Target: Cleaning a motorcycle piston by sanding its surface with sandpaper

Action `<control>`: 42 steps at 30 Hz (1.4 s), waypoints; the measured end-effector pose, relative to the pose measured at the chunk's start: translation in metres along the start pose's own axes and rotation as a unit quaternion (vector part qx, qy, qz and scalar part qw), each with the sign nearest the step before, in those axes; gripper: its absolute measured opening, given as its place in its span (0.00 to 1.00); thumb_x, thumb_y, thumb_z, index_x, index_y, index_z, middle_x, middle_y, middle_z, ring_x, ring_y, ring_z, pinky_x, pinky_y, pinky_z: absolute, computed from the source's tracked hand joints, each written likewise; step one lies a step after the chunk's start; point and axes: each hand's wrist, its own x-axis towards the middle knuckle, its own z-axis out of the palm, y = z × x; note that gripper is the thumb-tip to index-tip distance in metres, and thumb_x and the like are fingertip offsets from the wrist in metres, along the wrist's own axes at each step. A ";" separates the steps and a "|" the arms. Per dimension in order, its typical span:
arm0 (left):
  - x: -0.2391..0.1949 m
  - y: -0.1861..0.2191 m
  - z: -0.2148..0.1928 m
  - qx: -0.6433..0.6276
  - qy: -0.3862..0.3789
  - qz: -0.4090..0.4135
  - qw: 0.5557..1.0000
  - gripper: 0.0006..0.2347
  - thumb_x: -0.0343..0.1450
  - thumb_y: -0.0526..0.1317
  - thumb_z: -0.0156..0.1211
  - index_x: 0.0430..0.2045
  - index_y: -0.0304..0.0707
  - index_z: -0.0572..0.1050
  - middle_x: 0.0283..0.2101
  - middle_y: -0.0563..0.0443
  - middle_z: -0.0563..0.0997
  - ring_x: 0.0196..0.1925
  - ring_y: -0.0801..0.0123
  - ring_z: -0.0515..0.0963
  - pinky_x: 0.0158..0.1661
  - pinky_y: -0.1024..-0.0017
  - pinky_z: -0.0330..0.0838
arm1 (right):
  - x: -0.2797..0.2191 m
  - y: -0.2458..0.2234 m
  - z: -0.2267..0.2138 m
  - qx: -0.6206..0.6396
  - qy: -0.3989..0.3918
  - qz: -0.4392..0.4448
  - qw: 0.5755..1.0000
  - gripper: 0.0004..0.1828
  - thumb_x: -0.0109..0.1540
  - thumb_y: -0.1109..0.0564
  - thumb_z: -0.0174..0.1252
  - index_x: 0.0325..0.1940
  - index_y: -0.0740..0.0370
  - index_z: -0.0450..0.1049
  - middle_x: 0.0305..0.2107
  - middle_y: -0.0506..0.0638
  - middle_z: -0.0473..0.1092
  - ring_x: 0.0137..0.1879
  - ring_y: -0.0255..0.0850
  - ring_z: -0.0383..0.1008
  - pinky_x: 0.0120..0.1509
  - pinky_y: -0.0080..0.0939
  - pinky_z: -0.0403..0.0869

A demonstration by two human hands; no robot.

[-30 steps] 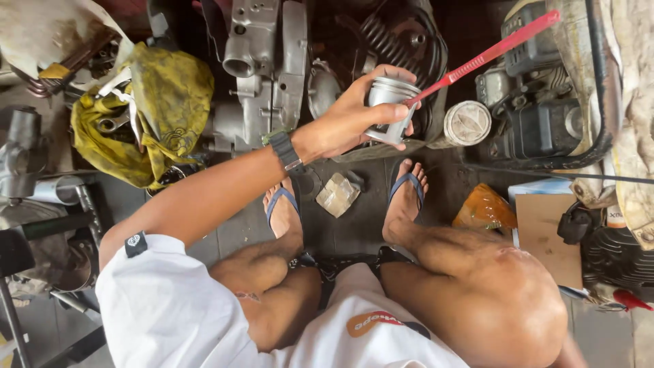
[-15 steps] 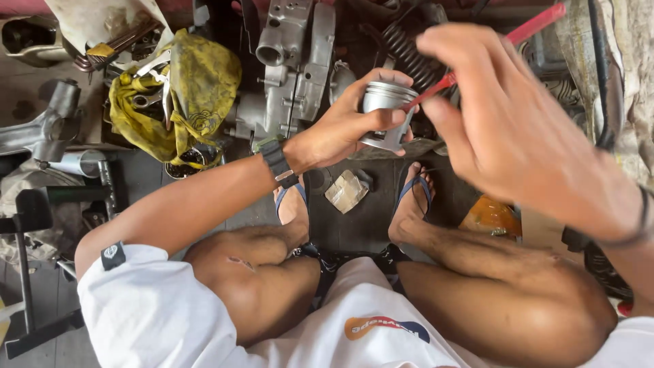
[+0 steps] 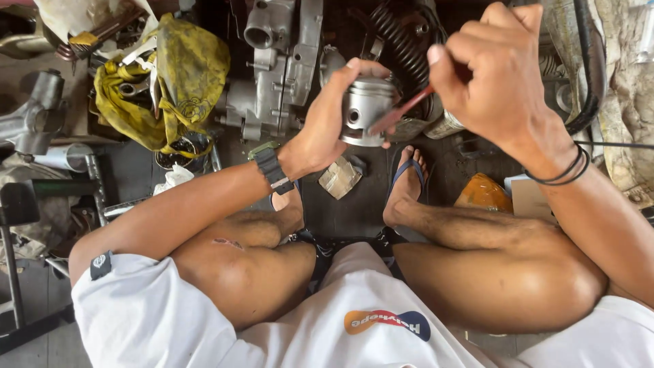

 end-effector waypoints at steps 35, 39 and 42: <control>-0.004 -0.011 0.011 0.060 -0.015 0.158 0.986 0.11 0.79 0.44 0.46 0.48 0.39 0.72 0.44 0.49 0.79 0.38 0.70 0.78 0.40 0.73 0.75 | -0.004 -0.002 0.004 0.021 0.042 0.022 0.999 0.32 0.80 0.59 0.53 0.20 0.61 0.57 0.19 0.51 0.53 0.31 0.46 0.48 0.53 0.53 0.57; -0.002 -0.006 0.009 0.050 -0.002 0.147 0.988 0.14 0.78 0.48 0.47 0.46 0.38 0.74 0.44 0.47 0.77 0.39 0.68 0.78 0.37 0.71 0.77 | 0.001 -0.015 0.001 -0.028 0.039 -0.022 0.999 0.29 0.79 0.61 0.58 0.23 0.59 0.62 0.23 0.49 0.64 0.38 0.46 0.56 0.65 0.51 0.59; 0.000 -0.007 0.009 -0.011 -0.039 0.121 0.992 0.13 0.79 0.46 0.46 0.48 0.37 0.70 0.44 0.43 0.78 0.34 0.60 0.79 0.35 0.63 0.78 | -0.008 0.002 0.000 0.000 0.049 0.038 0.998 0.33 0.82 0.64 0.60 0.23 0.63 0.57 0.21 0.51 0.55 0.32 0.49 0.49 0.61 0.51 0.60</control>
